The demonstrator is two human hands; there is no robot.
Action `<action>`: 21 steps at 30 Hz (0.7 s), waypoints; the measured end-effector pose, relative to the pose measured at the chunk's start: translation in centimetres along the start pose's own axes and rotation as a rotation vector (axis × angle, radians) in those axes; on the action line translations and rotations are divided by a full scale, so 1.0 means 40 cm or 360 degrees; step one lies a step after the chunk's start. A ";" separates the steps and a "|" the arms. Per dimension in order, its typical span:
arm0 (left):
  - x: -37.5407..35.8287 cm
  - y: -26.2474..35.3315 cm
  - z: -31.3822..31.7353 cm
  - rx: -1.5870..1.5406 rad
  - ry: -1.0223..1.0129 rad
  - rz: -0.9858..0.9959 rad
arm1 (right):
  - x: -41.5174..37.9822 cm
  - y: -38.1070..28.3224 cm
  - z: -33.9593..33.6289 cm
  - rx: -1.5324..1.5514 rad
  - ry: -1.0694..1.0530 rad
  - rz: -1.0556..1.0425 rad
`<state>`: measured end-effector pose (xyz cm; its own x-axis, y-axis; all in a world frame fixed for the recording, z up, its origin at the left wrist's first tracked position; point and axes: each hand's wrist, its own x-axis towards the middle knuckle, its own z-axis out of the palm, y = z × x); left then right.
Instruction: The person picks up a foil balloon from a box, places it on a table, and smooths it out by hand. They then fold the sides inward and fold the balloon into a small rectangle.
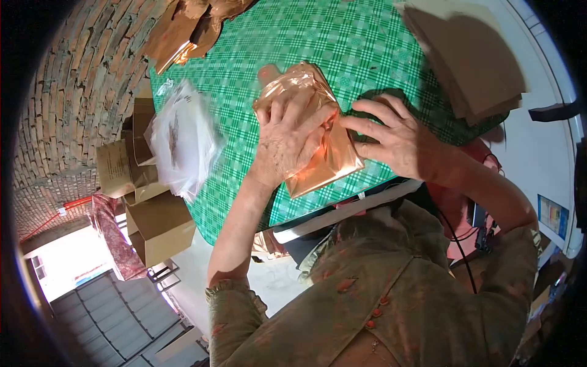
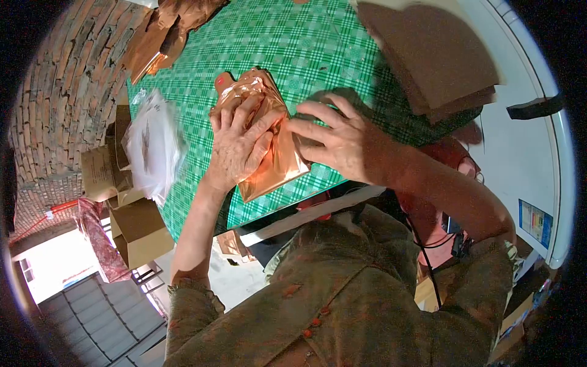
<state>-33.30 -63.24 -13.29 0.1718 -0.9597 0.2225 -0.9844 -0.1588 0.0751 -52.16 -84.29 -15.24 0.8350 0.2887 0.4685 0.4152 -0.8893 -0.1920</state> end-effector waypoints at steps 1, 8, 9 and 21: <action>0.000 0.000 0.000 0.0003 -0.0004 -0.0002 | 0.003 0.000 -0.010 0.0037 0.0004 -0.0018; -0.008 -0.006 0.014 0.0004 0.0036 0.0003 | -0.038 -0.075 -0.019 0.0113 0.0054 0.0174; -0.007 -0.006 0.014 0.0014 0.0051 0.0011 | -0.042 -0.081 -0.018 0.0118 0.0044 0.0196; -0.016 -0.009 0.015 0.0001 0.0042 -0.0006 | -0.010 -0.122 -0.040 0.0235 0.0092 0.0433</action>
<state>-33.09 -62.71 -14.04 0.1762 -0.9526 0.2480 -0.9839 -0.1624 0.0751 -55.09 -80.63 -13.11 0.9025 0.0228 0.4302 0.2307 -0.8689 -0.4380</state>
